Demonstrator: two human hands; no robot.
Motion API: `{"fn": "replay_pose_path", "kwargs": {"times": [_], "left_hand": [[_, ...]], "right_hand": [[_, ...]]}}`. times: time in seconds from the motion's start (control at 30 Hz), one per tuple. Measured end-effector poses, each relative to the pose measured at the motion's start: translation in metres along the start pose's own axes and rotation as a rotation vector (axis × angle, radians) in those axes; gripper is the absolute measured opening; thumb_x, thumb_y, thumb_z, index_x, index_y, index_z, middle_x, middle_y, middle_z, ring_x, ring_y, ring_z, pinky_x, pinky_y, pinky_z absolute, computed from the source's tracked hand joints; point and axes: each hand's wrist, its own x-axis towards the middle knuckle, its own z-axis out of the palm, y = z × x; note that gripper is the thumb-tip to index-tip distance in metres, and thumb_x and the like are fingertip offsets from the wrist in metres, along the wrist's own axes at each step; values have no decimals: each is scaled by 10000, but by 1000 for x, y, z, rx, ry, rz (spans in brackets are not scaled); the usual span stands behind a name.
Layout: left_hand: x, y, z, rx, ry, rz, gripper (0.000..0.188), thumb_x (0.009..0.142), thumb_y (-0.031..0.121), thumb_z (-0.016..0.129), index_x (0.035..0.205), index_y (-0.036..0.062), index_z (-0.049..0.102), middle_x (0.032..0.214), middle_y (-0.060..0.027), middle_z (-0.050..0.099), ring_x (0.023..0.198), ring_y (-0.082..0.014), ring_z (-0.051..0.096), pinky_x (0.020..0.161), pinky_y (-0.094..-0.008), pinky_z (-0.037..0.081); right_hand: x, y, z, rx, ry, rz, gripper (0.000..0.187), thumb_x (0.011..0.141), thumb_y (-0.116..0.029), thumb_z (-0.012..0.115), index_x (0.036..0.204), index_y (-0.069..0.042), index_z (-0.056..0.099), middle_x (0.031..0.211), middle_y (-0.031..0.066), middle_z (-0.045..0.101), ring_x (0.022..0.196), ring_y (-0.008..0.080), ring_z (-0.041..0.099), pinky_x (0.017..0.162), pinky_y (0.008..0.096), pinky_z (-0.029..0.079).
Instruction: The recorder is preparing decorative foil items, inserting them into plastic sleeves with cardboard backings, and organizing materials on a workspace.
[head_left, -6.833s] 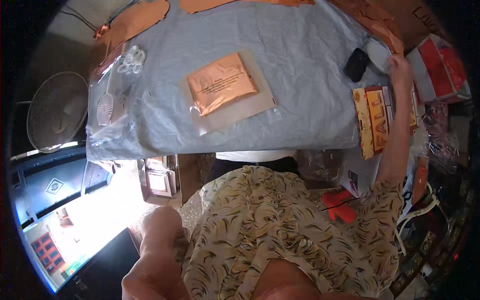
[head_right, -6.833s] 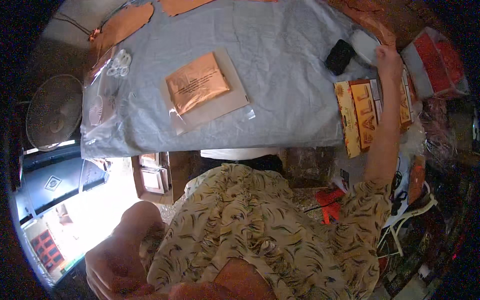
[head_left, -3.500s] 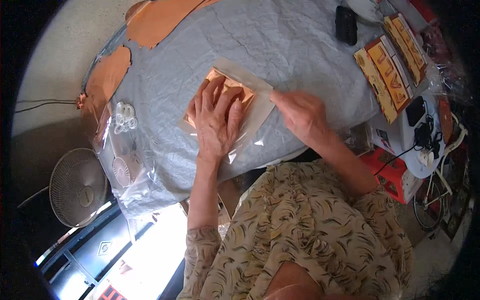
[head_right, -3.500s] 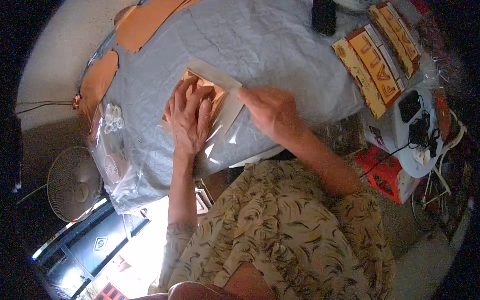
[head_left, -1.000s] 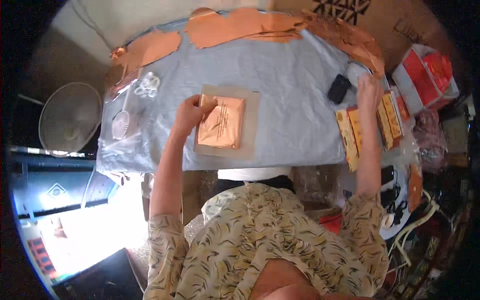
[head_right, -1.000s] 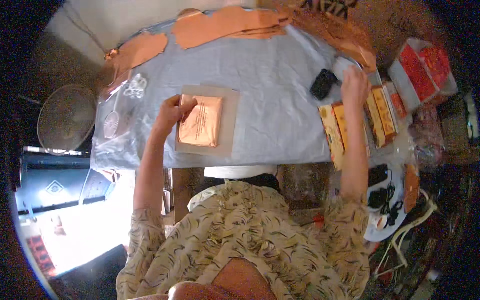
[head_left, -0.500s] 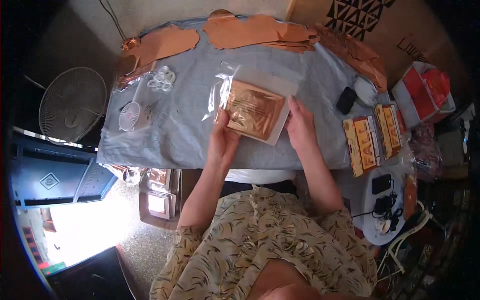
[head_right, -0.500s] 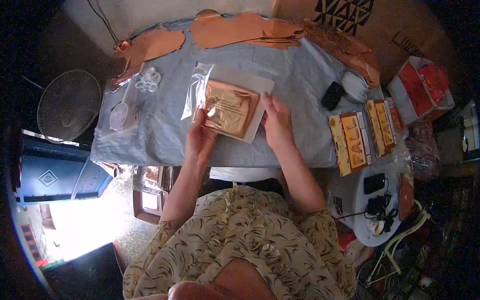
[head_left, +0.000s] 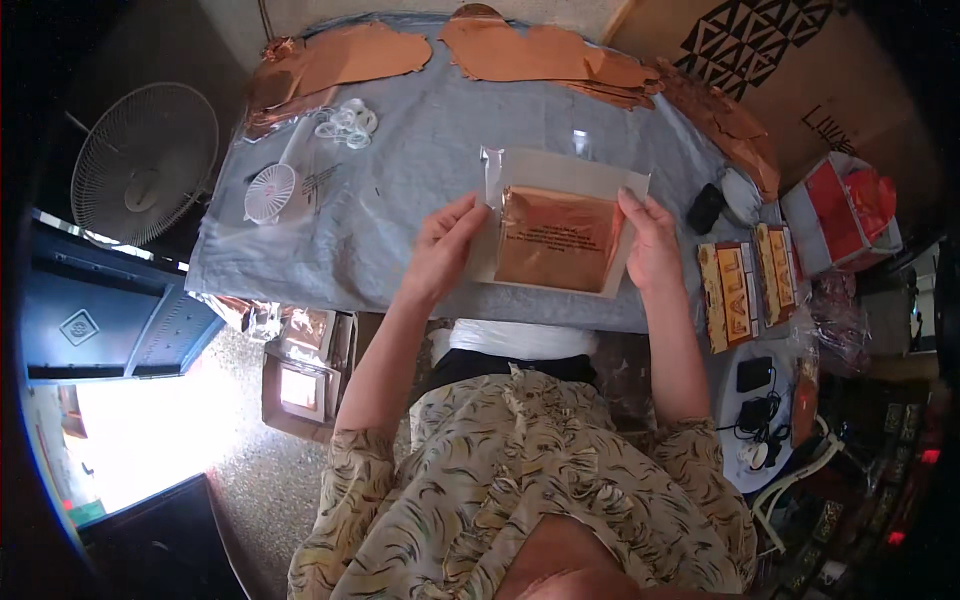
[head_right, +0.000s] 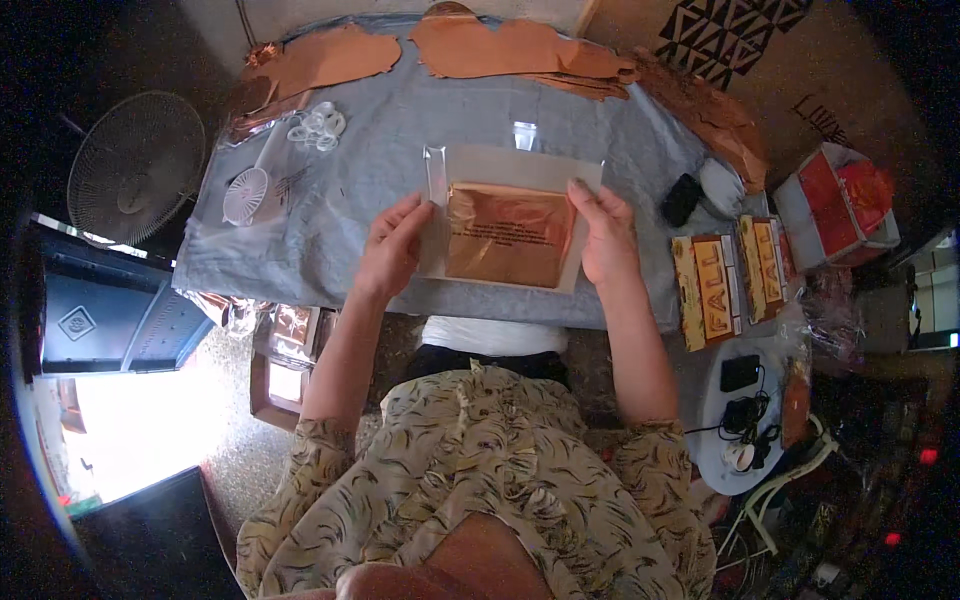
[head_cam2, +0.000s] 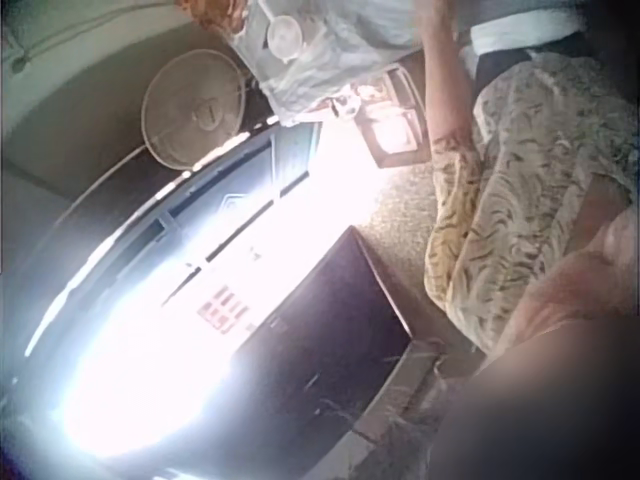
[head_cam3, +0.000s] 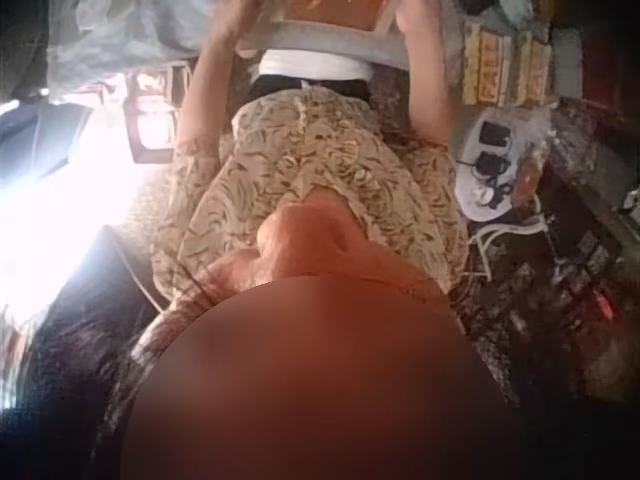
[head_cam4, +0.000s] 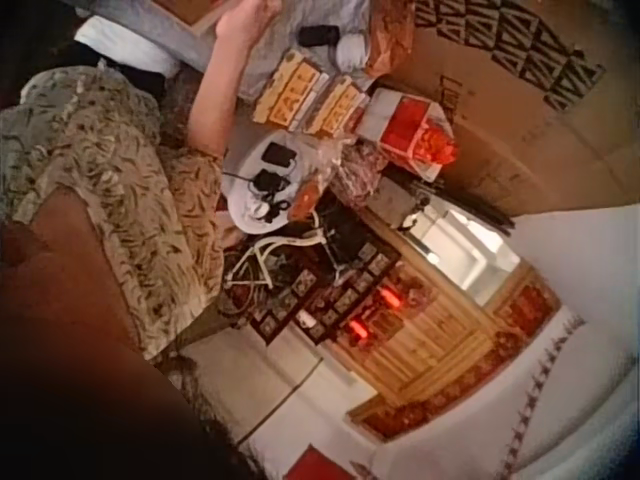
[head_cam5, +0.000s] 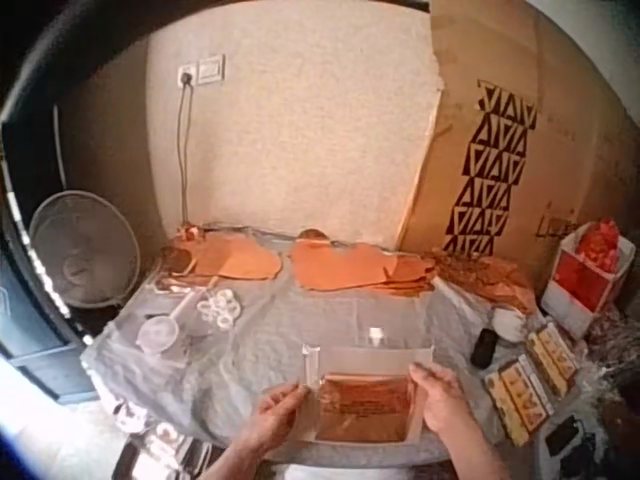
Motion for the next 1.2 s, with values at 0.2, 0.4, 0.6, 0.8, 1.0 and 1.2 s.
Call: {"fn": "replay_pose_path", "kwargs": {"times": [0.2, 0.4, 0.6, 0.8, 1.0, 1.2], "left_hand": [[-12, 5, 29, -58, -160, 115, 426, 1053, 194, 628, 1442, 31, 568, 1259, -8, 706, 1153, -112, 646, 1018, -272, 498], [-5, 35, 39, -79, -94, 164, 465, 1068, 244, 609, 1482, 39, 550, 1371, -55, 660, 1199, -139, 627, 1047, -315, 493], [3, 38, 37, -6, -8, 121, 388, 1071, 285, 606, 1308, -12, 690, 1260, -134, 728, 1163, -182, 668, 1041, -327, 505], [-4, 30, 34, -112, -36, 148, 401, 1067, 262, 610, 1298, -59, 671, 1273, -177, 718, 1166, -229, 683, 1039, -360, 524], [-5, 26, 44, -95, -40, 51, 387, 1076, 247, 596, 1317, -48, 659, 1285, -170, 715, 1174, -227, 681, 1041, -357, 528], [-15, 24, 78, -66, -145, 19, 354, 1089, 220, 581, 1342, -14, 665, 1225, -95, 734, 1111, -157, 673, 983, -308, 541]], "right_hand": [[-4, 4, -12, -5, -8, 29, 226, 1006, -172, 691, 1166, -17, 732, 1137, 28, 749, 1073, 111, 666, 980, 279, 474], [-17, 10, -4, -18, -33, 66, 227, 1017, -171, 675, 1161, -6, 736, 1142, 44, 750, 1085, 117, 666, 983, 284, 484], [-20, 5, 8, -79, 39, 59, 273, 1021, -195, 674, 1187, 17, 719, 1117, 59, 738, 1051, 126, 665, 946, 292, 508], [-22, 12, -1, 64, 6, 63, 346, 1022, -247, 673, 1195, 50, 703, 1118, 92, 735, 1060, 158, 673, 951, 305, 509], [-26, -13, 19, -1047, 329, -692, 261, 894, -28, 757, 1154, -38, 743, 1147, 60, 716, 1044, 252, 672, 953, 330, 483], [-33, -24, 64, -1326, -65, -1072, 266, 775, -79, 832, 1034, -80, 772, 1063, 10, 687, 1023, 229, 622, 935, 417, 450]]}}
